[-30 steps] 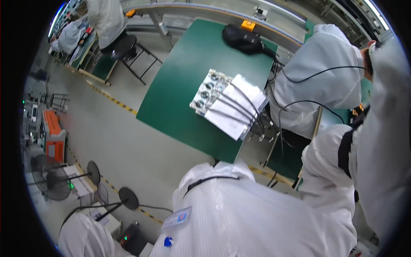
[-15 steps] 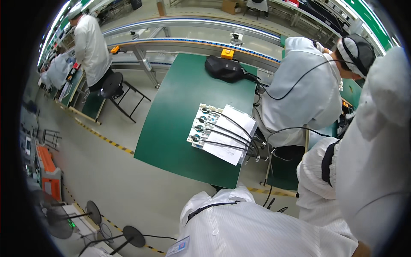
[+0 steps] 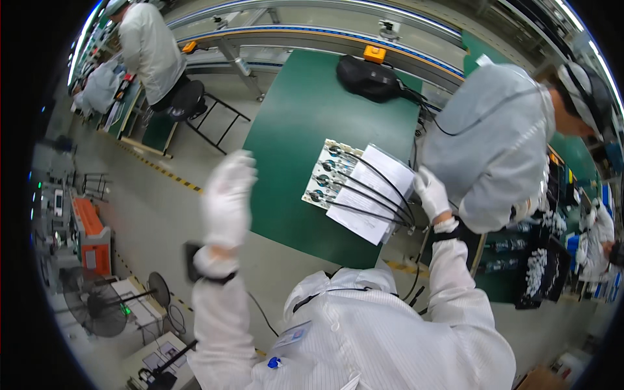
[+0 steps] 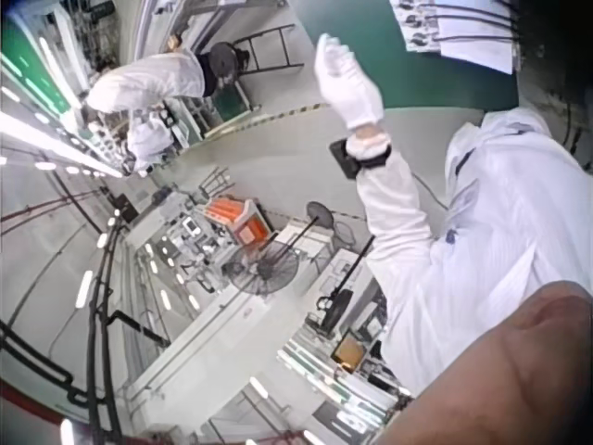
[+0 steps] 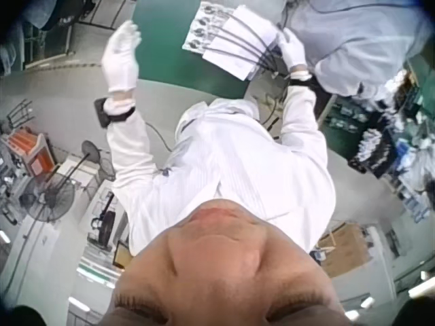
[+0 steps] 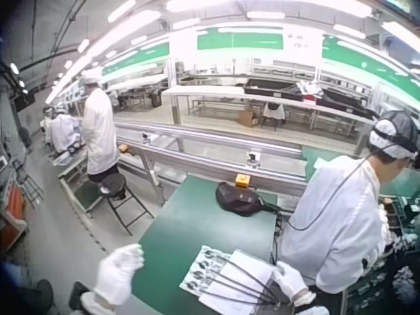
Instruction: The recorder is assembling and inspecting a large battery pack containing multiple blue cylindrical cells on a factory production line.
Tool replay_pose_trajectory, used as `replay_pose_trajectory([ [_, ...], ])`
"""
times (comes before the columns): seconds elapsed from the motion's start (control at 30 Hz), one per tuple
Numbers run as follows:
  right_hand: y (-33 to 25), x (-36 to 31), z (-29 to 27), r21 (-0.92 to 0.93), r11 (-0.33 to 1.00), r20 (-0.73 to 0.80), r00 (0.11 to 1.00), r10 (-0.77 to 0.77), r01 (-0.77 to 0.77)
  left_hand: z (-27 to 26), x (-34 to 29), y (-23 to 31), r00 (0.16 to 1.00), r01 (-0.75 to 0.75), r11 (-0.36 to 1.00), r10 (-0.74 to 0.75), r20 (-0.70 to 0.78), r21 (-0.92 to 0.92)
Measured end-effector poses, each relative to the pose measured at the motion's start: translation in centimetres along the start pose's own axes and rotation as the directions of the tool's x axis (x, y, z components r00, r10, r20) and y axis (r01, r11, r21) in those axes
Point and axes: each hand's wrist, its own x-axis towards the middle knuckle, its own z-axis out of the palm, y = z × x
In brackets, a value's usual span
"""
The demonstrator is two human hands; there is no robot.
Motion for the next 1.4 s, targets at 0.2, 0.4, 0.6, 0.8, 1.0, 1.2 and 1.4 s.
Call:
replay_pose_trajectory([
  [0.2, 0.1, 0.4, 4.0, -0.194, 0.973, 0.176, 0.972, 0.158, -0.124, 8.2, 1.5, -11.7, 0.904, 0.181, 0.804, -0.363, 0.227, 0.566],
  [0.4, 3.1, -0.1, 5.5, 0.143, 0.988, 0.04, 0.998, 0.044, -0.049, 11.4, 1.4, -15.0, 0.892, 0.227, 0.715, -0.425, 0.154, 0.662],
  [0.6, 0.0, 1.1, 7.4, 0.338, 0.94, -0.13, 0.987, 0.091, -0.042, 12.3, 2.1, -15.6, 0.911, 0.233, 0.725, -0.396, 0.116, 0.648],
  [0.8, 0.4, 2.8, 7.7, 0.306, 0.949, 0.009, 0.997, 0.073, -0.072, 11.8, -0.2, -17.3, 0.926, 0.299, 0.81, -0.375, 0.053, 0.504],
  [1.0, -5.2, -0.3, 8.5, 0.17, 0.983, 0.229, 0.967, -0.108, 0.069, 7.3, -10.1, -16.6, 0.877, 0.475, 0.805, -0.466, -0.115, 0.356],
  [1.2, -14.0, -6.2, 13.6, 0.108, 0.977, 0.55, 0.808, -0.213, 0.184, 0.8, -22.6, -13.1, 0.713, 0.649, 0.744, -0.523, -0.467, 0.158],
  [1.4, -24.3, -18.4, 20.8, 0.245, 0.884, 0.77, 0.474, -0.427, 0.398, -5.6, -37.7, -8.5, 0.398, 0.575, 0.797, -0.469, -0.788, -0.185],
])
